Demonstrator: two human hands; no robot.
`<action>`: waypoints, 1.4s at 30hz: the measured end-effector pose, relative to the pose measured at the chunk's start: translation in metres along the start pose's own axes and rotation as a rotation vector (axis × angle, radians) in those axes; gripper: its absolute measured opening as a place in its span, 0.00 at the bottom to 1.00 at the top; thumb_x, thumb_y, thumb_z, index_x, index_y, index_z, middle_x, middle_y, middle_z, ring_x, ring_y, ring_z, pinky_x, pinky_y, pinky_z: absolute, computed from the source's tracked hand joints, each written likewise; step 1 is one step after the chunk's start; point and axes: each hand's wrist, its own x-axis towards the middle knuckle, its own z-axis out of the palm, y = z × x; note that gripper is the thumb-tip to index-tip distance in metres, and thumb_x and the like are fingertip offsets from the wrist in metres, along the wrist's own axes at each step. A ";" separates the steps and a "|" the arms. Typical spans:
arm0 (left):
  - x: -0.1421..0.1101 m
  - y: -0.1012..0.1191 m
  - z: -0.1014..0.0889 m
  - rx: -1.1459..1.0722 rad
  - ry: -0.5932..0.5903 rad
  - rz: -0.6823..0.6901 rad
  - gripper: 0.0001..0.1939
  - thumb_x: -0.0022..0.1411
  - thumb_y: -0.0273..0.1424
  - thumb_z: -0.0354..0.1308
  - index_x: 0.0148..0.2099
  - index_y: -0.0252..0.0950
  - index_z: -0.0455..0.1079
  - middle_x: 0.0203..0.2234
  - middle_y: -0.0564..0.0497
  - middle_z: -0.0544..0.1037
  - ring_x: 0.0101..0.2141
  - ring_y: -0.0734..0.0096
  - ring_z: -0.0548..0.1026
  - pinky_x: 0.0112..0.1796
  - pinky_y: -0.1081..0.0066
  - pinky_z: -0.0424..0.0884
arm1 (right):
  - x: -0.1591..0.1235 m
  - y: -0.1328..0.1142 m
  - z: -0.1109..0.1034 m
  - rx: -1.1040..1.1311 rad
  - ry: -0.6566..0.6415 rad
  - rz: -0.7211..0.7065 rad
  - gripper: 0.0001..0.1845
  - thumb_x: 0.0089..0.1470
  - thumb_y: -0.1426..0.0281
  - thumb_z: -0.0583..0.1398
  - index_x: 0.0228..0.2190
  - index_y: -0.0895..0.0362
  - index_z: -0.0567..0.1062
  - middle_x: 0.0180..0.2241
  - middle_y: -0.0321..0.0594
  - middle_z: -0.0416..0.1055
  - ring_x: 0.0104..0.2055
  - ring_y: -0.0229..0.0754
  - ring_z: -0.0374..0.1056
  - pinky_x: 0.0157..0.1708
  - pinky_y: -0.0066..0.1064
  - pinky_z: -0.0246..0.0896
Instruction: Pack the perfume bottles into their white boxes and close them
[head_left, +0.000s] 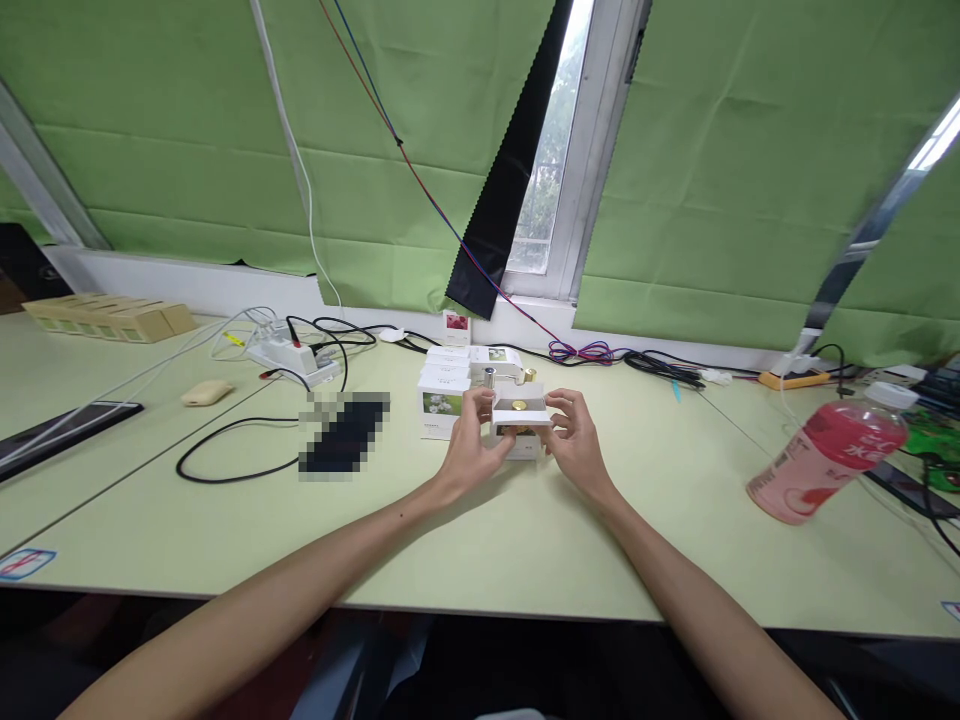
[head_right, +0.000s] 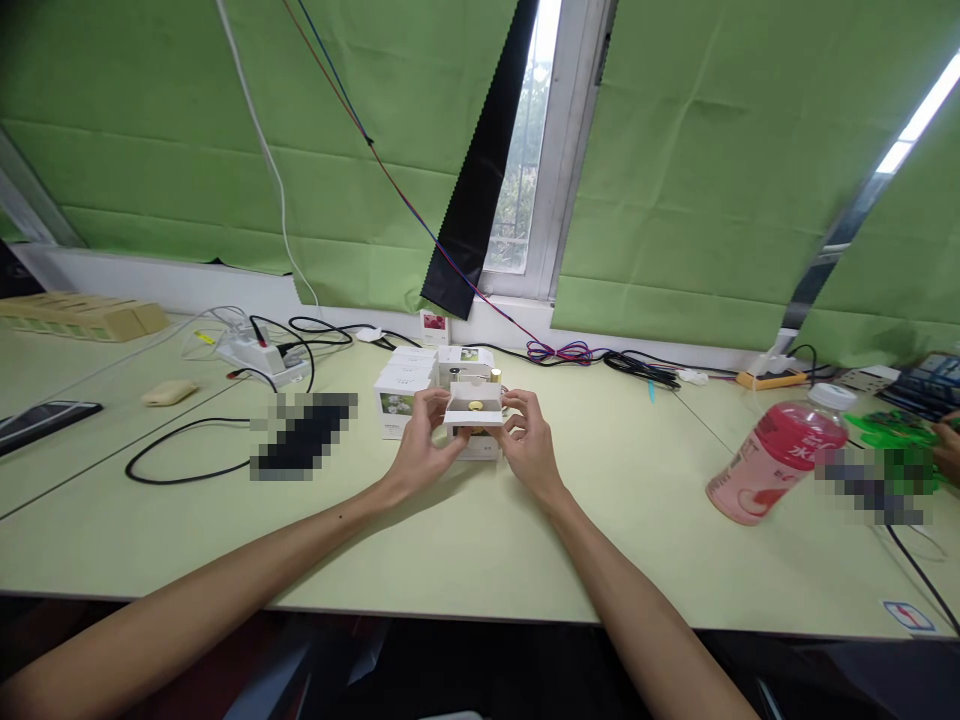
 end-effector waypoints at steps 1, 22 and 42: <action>0.000 0.000 0.000 0.000 -0.002 0.000 0.25 0.59 0.32 0.65 0.53 0.42 0.55 0.47 0.46 0.76 0.46 0.61 0.78 0.49 0.56 0.76 | 0.000 0.000 0.000 -0.001 0.002 -0.001 0.29 0.52 0.48 0.67 0.47 0.49 0.65 0.50 0.43 0.69 0.30 0.37 0.70 0.21 0.27 0.66; 0.000 -0.001 -0.001 0.016 -0.023 0.021 0.20 0.60 0.32 0.63 0.52 0.42 0.59 0.46 0.48 0.74 0.45 0.64 0.77 0.48 0.62 0.75 | -0.001 -0.001 0.002 0.009 -0.005 -0.014 0.22 0.54 0.54 0.68 0.45 0.50 0.71 0.50 0.40 0.69 0.26 0.34 0.67 0.21 0.29 0.65; 0.000 -0.004 -0.001 0.079 -0.032 0.047 0.18 0.62 0.32 0.62 0.52 0.40 0.61 0.45 0.48 0.75 0.43 0.65 0.77 0.44 0.64 0.74 | -0.001 -0.005 0.004 0.018 -0.014 0.051 0.24 0.50 0.54 0.70 0.43 0.52 0.72 0.41 0.39 0.74 0.23 0.34 0.64 0.20 0.30 0.63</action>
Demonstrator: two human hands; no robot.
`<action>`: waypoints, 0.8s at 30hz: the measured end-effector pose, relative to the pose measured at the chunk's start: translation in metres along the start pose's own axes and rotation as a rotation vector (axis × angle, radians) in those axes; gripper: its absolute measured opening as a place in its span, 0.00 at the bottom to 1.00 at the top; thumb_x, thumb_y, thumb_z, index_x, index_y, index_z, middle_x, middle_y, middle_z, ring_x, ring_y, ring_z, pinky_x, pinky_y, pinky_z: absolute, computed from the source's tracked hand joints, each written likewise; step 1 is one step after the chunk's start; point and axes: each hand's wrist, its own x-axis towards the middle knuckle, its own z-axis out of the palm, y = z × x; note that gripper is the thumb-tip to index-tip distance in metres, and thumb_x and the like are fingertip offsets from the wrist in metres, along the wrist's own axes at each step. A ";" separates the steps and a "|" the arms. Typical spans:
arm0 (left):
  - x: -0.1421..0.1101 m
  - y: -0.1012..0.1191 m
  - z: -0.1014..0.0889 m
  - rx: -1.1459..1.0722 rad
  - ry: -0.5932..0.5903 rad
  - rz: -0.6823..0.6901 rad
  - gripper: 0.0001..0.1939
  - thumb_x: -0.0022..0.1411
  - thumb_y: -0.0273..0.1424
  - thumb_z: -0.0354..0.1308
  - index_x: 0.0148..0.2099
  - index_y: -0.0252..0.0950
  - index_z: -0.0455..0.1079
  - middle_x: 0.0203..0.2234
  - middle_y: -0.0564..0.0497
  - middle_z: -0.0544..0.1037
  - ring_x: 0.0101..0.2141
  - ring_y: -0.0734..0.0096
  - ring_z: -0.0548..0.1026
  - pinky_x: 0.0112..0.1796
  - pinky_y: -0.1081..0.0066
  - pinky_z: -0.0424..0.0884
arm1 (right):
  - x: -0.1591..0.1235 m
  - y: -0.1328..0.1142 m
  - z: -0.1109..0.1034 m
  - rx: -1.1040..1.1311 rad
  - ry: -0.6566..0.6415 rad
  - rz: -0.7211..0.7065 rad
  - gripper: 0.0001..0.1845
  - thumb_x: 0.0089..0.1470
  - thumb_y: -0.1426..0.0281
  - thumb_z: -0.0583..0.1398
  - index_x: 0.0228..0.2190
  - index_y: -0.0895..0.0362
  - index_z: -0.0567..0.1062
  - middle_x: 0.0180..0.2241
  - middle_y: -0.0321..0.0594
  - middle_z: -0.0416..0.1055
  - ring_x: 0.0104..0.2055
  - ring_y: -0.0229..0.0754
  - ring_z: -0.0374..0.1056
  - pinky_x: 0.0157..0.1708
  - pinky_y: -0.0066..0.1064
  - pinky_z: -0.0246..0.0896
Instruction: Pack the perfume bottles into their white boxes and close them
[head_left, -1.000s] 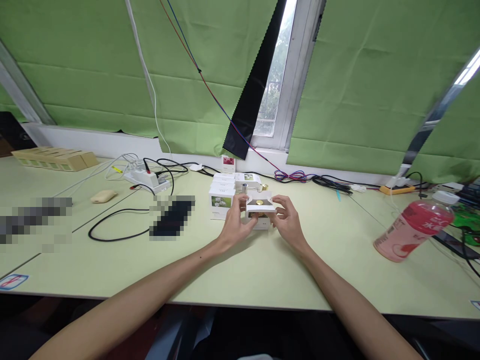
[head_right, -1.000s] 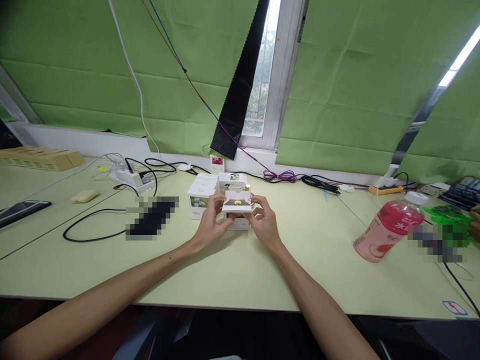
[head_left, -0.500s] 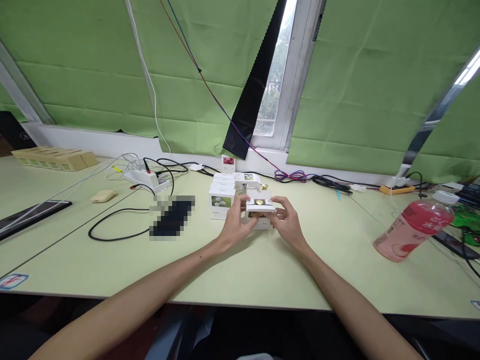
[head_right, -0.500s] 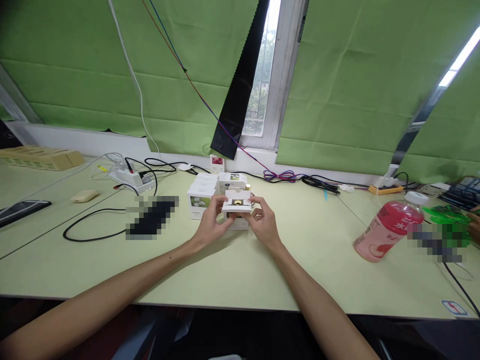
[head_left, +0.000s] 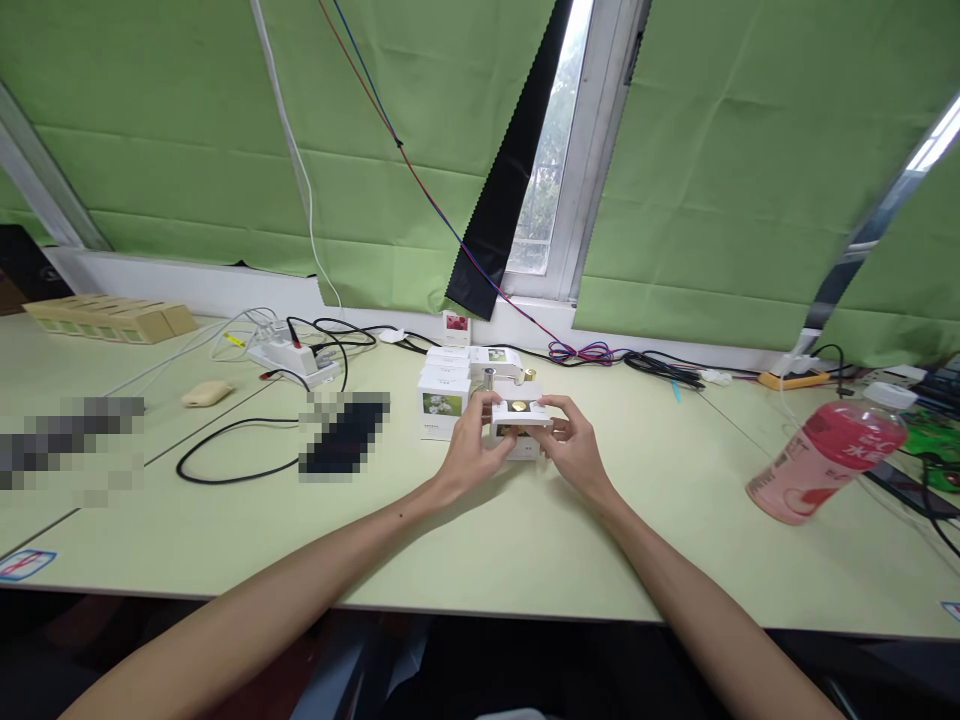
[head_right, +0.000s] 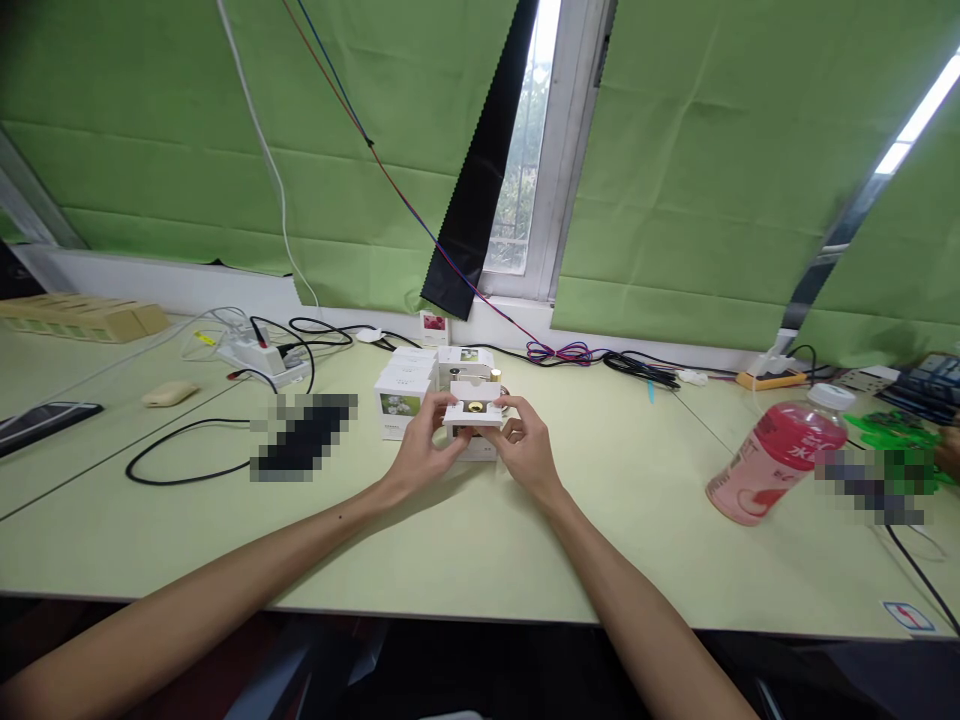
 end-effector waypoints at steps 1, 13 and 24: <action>0.000 0.000 0.000 -0.001 0.001 0.004 0.18 0.63 0.32 0.62 0.52 0.40 0.61 0.46 0.48 0.75 0.43 0.65 0.77 0.44 0.64 0.75 | 0.000 0.000 0.000 0.000 0.001 -0.003 0.24 0.50 0.54 0.70 0.44 0.52 0.72 0.42 0.39 0.74 0.24 0.34 0.64 0.20 0.30 0.64; 0.001 -0.002 -0.002 0.054 -0.024 0.052 0.24 0.63 0.30 0.61 0.60 0.41 0.65 0.55 0.45 0.75 0.53 0.59 0.75 0.52 0.59 0.73 | -0.001 -0.002 0.000 -0.021 -0.020 -0.059 0.25 0.53 0.55 0.68 0.50 0.50 0.74 0.50 0.43 0.73 0.28 0.37 0.69 0.22 0.30 0.65; 0.001 0.003 -0.003 -0.015 -0.024 0.017 0.27 0.61 0.32 0.63 0.60 0.42 0.60 0.53 0.44 0.74 0.48 0.60 0.78 0.49 0.58 0.75 | -0.002 -0.005 0.002 -0.036 -0.023 -0.088 0.25 0.54 0.58 0.68 0.51 0.49 0.70 0.51 0.43 0.70 0.32 0.39 0.72 0.23 0.30 0.66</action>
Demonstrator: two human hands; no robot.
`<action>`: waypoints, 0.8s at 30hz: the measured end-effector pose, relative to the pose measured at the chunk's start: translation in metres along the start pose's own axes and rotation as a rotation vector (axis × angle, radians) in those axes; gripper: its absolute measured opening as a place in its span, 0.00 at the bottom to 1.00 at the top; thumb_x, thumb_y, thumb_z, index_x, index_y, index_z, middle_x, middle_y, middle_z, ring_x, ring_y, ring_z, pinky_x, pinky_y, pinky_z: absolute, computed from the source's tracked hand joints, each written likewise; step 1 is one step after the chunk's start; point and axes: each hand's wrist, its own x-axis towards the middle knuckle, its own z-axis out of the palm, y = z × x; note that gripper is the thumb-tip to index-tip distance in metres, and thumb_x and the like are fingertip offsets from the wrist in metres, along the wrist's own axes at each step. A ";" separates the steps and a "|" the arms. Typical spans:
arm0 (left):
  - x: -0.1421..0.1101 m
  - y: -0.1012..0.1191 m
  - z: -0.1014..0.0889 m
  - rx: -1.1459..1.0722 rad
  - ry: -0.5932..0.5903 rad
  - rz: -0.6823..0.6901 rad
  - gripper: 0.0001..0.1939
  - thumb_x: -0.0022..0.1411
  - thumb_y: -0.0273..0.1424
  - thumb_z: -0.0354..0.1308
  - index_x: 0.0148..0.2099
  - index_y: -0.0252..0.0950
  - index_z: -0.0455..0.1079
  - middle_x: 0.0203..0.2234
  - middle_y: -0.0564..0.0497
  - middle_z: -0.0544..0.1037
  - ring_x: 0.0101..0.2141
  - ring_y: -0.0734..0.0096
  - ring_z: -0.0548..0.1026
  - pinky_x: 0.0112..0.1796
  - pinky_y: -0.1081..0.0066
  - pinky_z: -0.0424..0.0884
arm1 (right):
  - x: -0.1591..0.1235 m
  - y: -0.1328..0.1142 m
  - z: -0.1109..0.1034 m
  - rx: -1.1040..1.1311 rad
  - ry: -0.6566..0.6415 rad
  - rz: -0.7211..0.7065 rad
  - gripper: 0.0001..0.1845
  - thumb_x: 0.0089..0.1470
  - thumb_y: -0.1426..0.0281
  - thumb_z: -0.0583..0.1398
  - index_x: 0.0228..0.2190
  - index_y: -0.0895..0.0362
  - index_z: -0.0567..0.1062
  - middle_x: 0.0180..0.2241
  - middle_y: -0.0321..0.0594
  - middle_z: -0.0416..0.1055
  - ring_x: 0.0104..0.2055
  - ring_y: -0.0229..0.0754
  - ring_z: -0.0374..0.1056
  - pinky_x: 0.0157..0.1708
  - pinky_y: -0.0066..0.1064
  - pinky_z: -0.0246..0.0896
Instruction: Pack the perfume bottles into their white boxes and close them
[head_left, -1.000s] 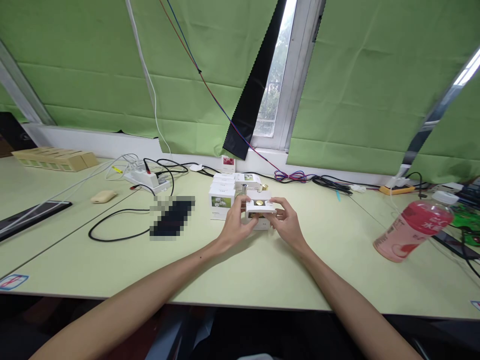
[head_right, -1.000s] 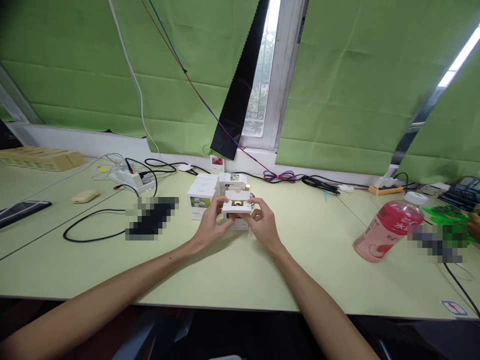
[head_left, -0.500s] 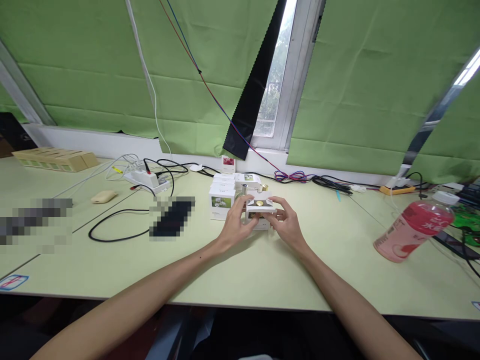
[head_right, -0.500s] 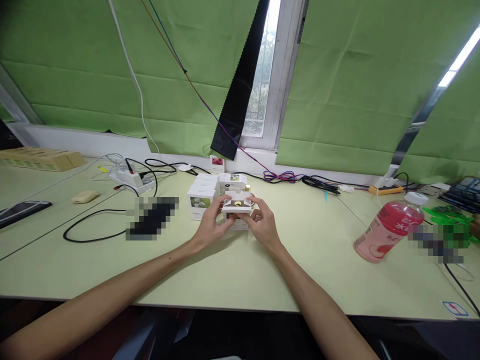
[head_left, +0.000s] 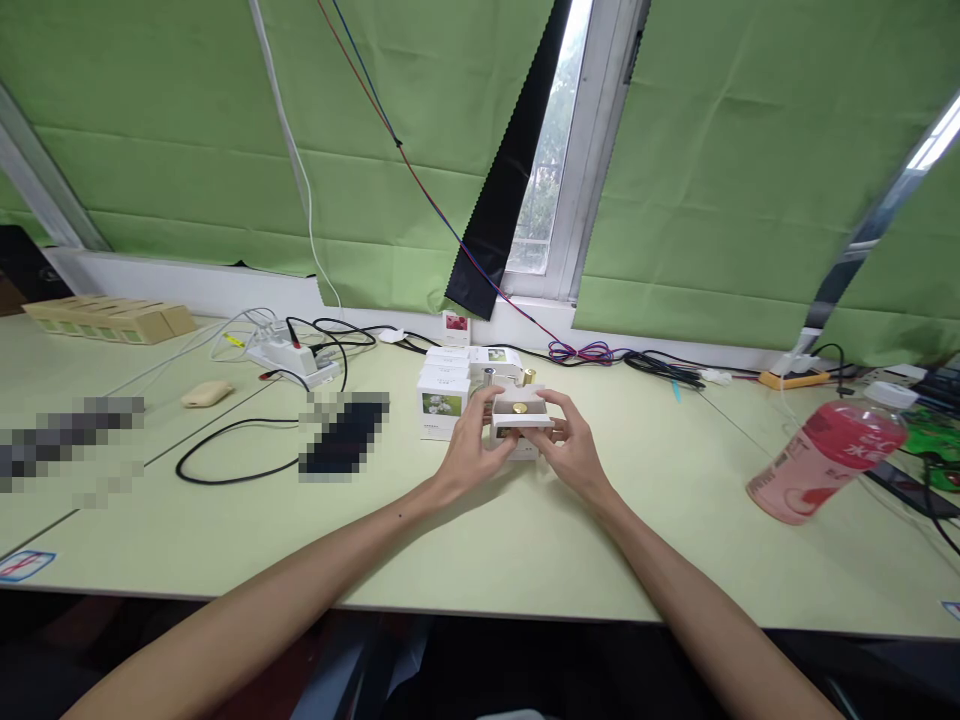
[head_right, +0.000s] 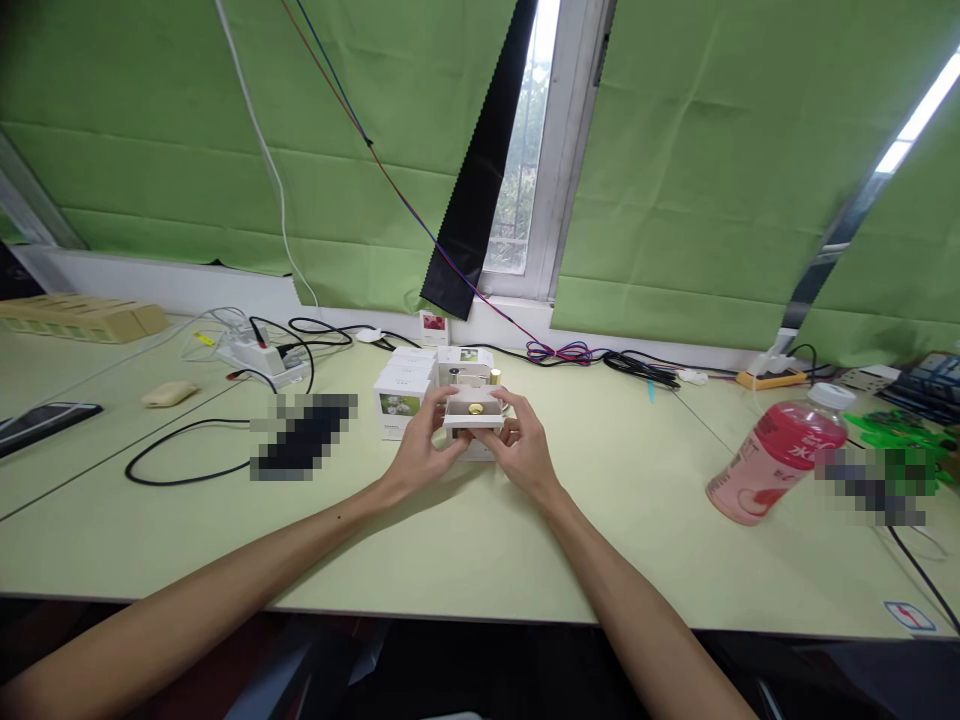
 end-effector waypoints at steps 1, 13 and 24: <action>0.000 0.001 0.000 -0.026 0.008 -0.019 0.27 0.61 0.33 0.64 0.60 0.42 0.58 0.53 0.44 0.75 0.46 0.61 0.79 0.48 0.59 0.76 | 0.000 0.000 0.000 0.013 0.020 0.013 0.26 0.53 0.58 0.68 0.51 0.49 0.69 0.51 0.42 0.70 0.30 0.37 0.71 0.22 0.29 0.65; 0.001 0.002 0.001 -0.106 0.042 -0.096 0.25 0.60 0.35 0.67 0.52 0.42 0.56 0.45 0.47 0.78 0.41 0.64 0.82 0.39 0.63 0.80 | 0.003 0.006 -0.001 0.035 0.094 0.028 0.31 0.48 0.53 0.70 0.47 0.49 0.64 0.53 0.42 0.65 0.29 0.35 0.70 0.19 0.26 0.62; 0.001 0.005 0.000 -0.073 0.052 -0.077 0.25 0.59 0.31 0.66 0.53 0.41 0.57 0.46 0.46 0.77 0.41 0.65 0.81 0.44 0.61 0.80 | 0.002 0.002 -0.002 -0.020 0.020 0.021 0.41 0.50 0.55 0.71 0.62 0.46 0.64 0.54 0.44 0.63 0.35 0.40 0.71 0.27 0.31 0.70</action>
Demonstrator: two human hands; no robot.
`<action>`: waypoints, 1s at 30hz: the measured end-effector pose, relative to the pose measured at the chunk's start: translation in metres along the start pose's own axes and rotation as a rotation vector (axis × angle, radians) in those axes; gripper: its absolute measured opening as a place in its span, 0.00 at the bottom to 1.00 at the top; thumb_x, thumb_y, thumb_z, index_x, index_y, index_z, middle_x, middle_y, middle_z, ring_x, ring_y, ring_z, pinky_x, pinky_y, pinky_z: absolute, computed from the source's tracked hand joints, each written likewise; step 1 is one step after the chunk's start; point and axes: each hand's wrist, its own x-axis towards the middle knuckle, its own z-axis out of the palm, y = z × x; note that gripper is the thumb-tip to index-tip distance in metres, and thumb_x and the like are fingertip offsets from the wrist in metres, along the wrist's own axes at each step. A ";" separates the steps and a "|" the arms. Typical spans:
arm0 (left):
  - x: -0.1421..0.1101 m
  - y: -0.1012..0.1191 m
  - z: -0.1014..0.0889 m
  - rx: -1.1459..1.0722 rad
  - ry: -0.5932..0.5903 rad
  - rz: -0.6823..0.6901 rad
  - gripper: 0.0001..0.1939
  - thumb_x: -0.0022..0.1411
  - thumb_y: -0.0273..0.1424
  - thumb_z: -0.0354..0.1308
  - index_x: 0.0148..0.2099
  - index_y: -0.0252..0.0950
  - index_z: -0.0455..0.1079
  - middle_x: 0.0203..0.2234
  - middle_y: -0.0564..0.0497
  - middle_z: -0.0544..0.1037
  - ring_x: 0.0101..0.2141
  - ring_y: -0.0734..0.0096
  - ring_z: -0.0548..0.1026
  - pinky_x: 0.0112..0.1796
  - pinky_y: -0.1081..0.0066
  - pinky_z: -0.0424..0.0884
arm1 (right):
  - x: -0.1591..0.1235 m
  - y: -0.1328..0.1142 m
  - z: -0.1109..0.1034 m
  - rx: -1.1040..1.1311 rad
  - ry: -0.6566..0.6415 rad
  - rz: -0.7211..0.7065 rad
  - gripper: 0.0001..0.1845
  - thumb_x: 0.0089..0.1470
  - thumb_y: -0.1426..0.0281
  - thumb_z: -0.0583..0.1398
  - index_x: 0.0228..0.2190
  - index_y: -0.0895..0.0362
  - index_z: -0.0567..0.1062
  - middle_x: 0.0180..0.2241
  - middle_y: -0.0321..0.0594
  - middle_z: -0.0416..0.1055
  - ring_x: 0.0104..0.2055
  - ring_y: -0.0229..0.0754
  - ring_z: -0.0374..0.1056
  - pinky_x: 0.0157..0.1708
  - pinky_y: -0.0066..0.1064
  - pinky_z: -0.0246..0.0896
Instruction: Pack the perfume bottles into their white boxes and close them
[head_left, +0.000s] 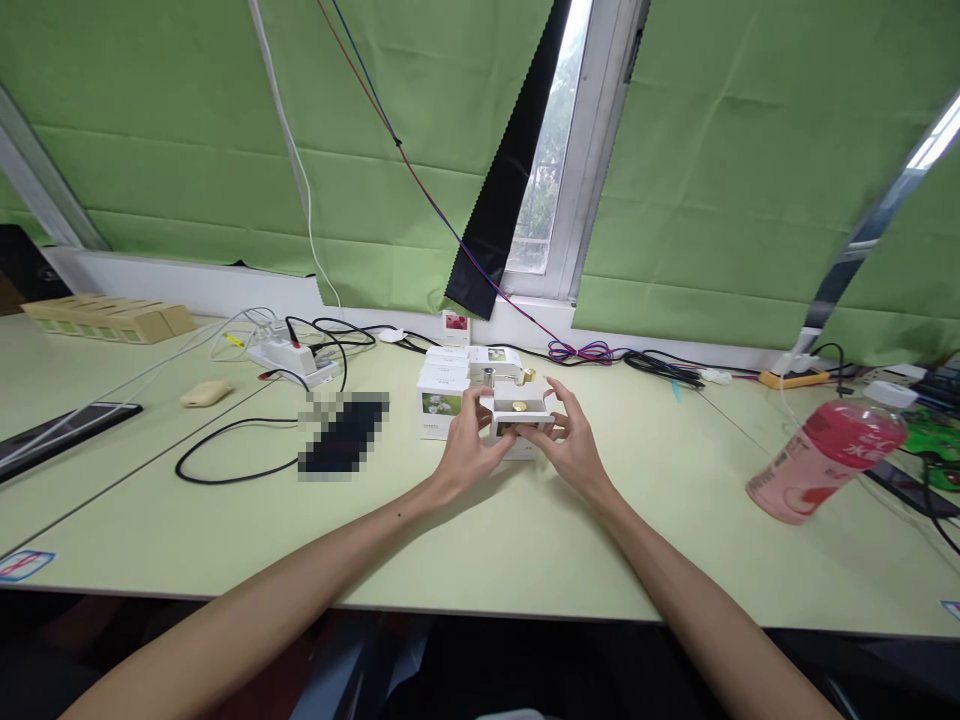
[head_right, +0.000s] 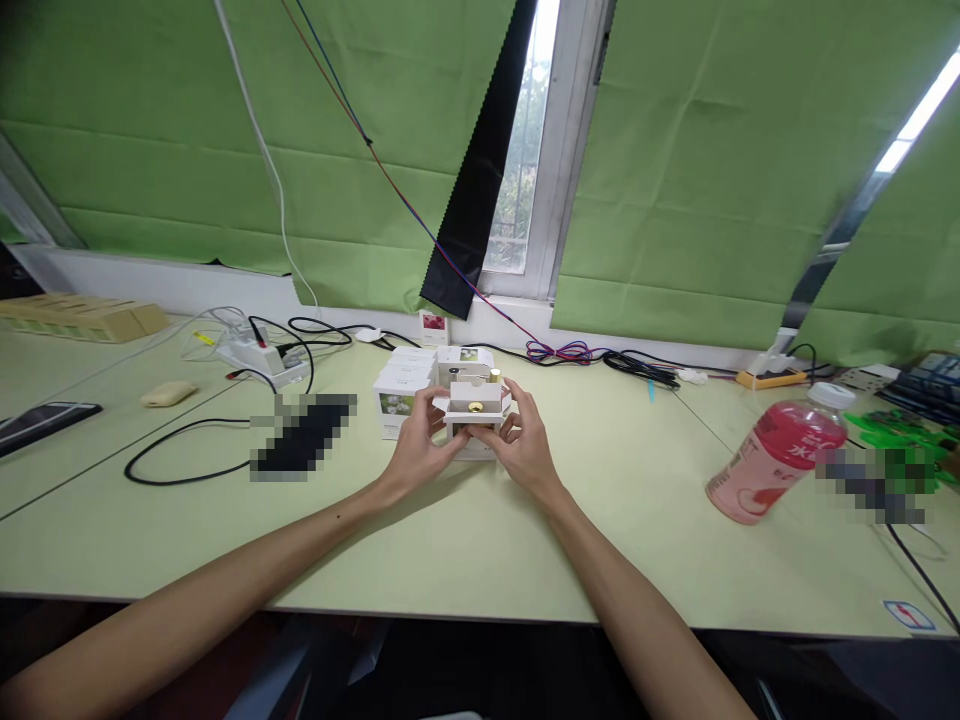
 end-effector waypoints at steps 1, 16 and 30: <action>0.000 0.000 0.000 0.005 0.002 0.002 0.25 0.59 0.31 0.66 0.53 0.41 0.57 0.45 0.47 0.77 0.40 0.65 0.81 0.43 0.61 0.80 | 0.000 0.000 0.000 -0.011 -0.001 -0.011 0.41 0.50 0.55 0.71 0.62 0.46 0.64 0.54 0.44 0.63 0.35 0.39 0.71 0.27 0.31 0.70; 0.000 0.002 0.000 -0.011 -0.039 0.037 0.29 0.63 0.34 0.64 0.62 0.43 0.56 0.49 0.45 0.77 0.45 0.64 0.80 0.49 0.58 0.79 | 0.000 -0.003 0.001 0.002 0.015 -0.007 0.31 0.50 0.54 0.70 0.51 0.49 0.68 0.51 0.42 0.68 0.35 0.40 0.71 0.25 0.29 0.68; -0.001 -0.002 -0.002 0.225 -0.040 0.209 0.17 0.67 0.29 0.58 0.57 0.44 0.67 0.49 0.46 0.74 0.51 0.59 0.75 0.49 0.58 0.76 | -0.001 -0.002 0.001 -0.040 0.049 -0.066 0.24 0.51 0.55 0.69 0.45 0.50 0.68 0.49 0.40 0.67 0.31 0.36 0.68 0.23 0.28 0.64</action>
